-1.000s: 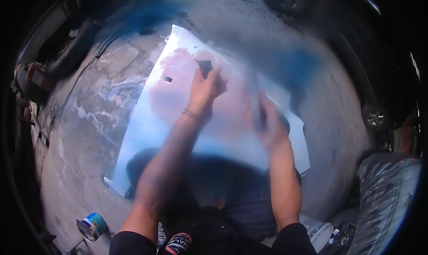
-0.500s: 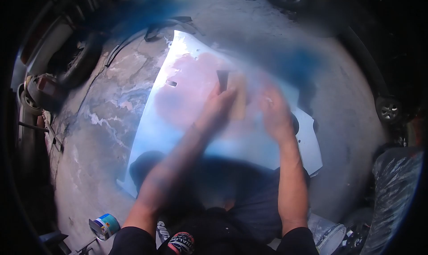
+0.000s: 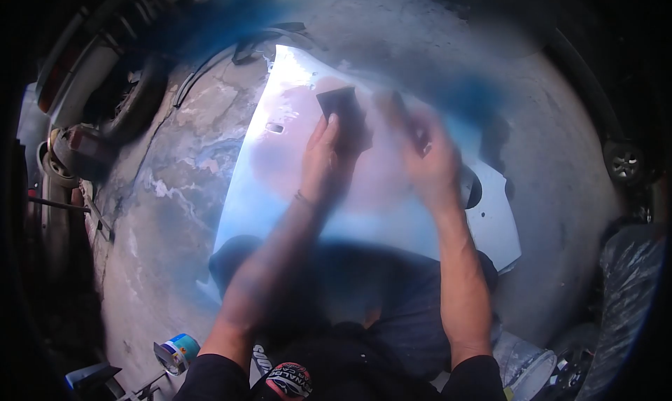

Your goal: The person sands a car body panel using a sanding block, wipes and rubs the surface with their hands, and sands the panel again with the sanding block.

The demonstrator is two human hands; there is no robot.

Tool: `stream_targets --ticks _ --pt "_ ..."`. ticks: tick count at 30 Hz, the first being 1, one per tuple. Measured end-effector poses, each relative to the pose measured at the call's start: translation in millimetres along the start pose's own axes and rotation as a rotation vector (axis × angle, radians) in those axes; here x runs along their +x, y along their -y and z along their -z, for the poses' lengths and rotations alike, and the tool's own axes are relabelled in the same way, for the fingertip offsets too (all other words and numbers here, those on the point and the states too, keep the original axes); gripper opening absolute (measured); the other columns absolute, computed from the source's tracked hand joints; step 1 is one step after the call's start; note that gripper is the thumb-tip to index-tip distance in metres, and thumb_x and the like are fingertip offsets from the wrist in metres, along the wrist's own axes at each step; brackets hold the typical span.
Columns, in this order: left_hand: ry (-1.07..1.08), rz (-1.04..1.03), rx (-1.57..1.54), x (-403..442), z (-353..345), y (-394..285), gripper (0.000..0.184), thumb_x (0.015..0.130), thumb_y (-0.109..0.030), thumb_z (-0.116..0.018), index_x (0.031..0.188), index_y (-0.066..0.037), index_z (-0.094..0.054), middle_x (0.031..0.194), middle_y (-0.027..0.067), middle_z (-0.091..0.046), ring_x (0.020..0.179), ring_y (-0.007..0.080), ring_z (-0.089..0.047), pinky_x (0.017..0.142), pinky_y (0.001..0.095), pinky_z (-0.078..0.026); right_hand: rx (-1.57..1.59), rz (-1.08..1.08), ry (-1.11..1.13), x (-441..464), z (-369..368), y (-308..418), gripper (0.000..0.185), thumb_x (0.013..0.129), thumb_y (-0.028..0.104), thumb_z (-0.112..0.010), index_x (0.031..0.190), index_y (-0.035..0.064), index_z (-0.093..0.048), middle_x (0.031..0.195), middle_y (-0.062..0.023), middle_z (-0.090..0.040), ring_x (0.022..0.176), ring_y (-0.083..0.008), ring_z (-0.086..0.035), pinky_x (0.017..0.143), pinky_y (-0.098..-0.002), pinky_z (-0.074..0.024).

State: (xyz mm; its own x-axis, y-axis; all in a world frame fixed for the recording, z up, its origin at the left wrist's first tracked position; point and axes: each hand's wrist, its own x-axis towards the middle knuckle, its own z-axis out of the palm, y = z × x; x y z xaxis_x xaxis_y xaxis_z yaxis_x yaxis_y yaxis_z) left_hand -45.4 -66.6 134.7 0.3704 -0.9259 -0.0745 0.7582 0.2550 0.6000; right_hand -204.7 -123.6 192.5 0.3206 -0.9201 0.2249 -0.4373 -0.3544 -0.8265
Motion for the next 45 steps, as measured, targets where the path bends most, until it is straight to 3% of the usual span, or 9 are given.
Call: stream_targets --ticks 8,16,19,22,31,35,39,40,45 --pt "0.09 0.0 -0.05 -14 -2 28 0.052 0.117 -0.042 -0.04 0.148 -0.002 -0.053 0.135 0.0067 -0.064 0.125 0.0192 -0.06 0.108 0.034 -0.047 0.05 0.134 0.01 -13 -34 -13 0.034 0.106 0.021 -0.069 0.134 0.0034 -0.06 0.097 -0.0015 -0.068 0.083 -0.0103 -0.064 0.073 -0.0279 -0.0551" --pt "0.171 0.061 -0.166 -10 -6 33 0.051 0.115 -0.042 -0.046 0.144 -0.001 -0.058 0.136 0.0088 -0.067 0.13 0.0227 -0.06 0.113 0.0397 -0.044 0.158 0.105 -0.023 -15 -32 -28 0.042 0.101 0.016 -0.074 0.139 0.0035 -0.06 0.113 -0.007 -0.07 0.088 -0.011 -0.066 0.072 -0.0283 -0.0571" --pt "0.201 0.073 -0.117 -10 -19 25 0.056 0.116 -0.039 -0.041 0.16 -0.003 -0.043 0.154 0.0095 -0.056 0.141 0.0253 -0.054 0.122 0.0442 -0.039 0.117 0.226 -0.043 -14 -21 -15 0.04 0.1 0.018 -0.077 0.134 0.0044 -0.063 0.121 -0.0143 -0.07 0.106 -0.0256 -0.071 0.09 -0.0371 -0.0568" --pt "0.276 0.118 -0.13 -7 -25 25 0.052 0.117 -0.035 -0.041 0.158 -0.004 -0.046 0.152 0.0104 -0.057 0.14 0.0258 -0.055 0.121 0.0425 -0.041 0.074 0.241 -0.141 -14 -24 -24 0.039 0.102 0.019 -0.073 0.136 0.0046 -0.06 0.126 -0.0188 -0.069 0.117 -0.0385 -0.068 0.097 -0.0432 -0.0556" --pt "0.283 0.169 -0.048 -21 -41 26 0.054 0.115 -0.041 -0.046 0.158 -0.008 -0.045 0.154 0.0093 -0.056 0.142 0.0254 -0.053 0.122 0.0431 -0.039 0.092 0.235 -0.088 -21 -12 -22 0.042 0.104 0.014 -0.067 0.141 0.0055 -0.05 0.135 -0.022 -0.061 0.125 -0.0445 -0.062 0.101 -0.0473 -0.0538" --pt "0.25 0.224 0.037 -22 -24 40 0.056 0.113 -0.032 -0.054 0.161 -0.007 -0.04 0.156 0.012 -0.053 0.145 0.028 -0.051 0.122 0.0446 -0.043 -0.073 0.261 -0.158 -35 -36 -55 0.052 0.103 0.021 -0.067 0.145 -0.0024 -0.046 0.128 -0.0317 -0.059 0.117 -0.0527 -0.058 0.102 -0.0575 -0.0464" --pt "0.17 0.318 -0.091 -36 -12 34 0.041 0.109 -0.02 -0.058 0.148 -0.008 -0.052 0.14 0.0093 -0.062 0.13 0.0232 -0.061 0.114 0.0414 -0.047 -0.013 0.215 -0.022 -55 -21 -34 0.073 0.107 0.043 -0.064 0.155 -0.0053 -0.038 0.142 -0.032 -0.051 0.132 -0.0481 -0.053 0.112 -0.0534 -0.0429" --pt "0.161 0.345 -0.143 -39 -9 36 0.038 0.108 -0.019 -0.059 0.145 -0.008 -0.053 0.137 0.0089 -0.064 0.127 0.0223 -0.062 0.113 0.0408 -0.047 -0.027 0.141 -0.005 -60 -21 -30 0.072 0.1 0.029 -0.074 0.155 -0.0032 -0.04 0.145 -0.0323 -0.052 0.132 -0.0494 -0.052 0.114 -0.054 -0.0437" --pt "0.174 0.472 -0.112 -42 9 54 0.037 0.109 -0.019 -0.053 0.145 -0.008 -0.054 0.138 0.0073 -0.062 0.131 0.0213 -0.058 0.115 0.0379 -0.045 -0.063 -0.077 0.113 -62 -14 -44 0.052 0.105 0.018 -0.064 0.151 -0.0008 -0.049 0.138 -0.0243 -0.061 0.121 -0.0423 -0.064 0.105 -0.0454 -0.0524"
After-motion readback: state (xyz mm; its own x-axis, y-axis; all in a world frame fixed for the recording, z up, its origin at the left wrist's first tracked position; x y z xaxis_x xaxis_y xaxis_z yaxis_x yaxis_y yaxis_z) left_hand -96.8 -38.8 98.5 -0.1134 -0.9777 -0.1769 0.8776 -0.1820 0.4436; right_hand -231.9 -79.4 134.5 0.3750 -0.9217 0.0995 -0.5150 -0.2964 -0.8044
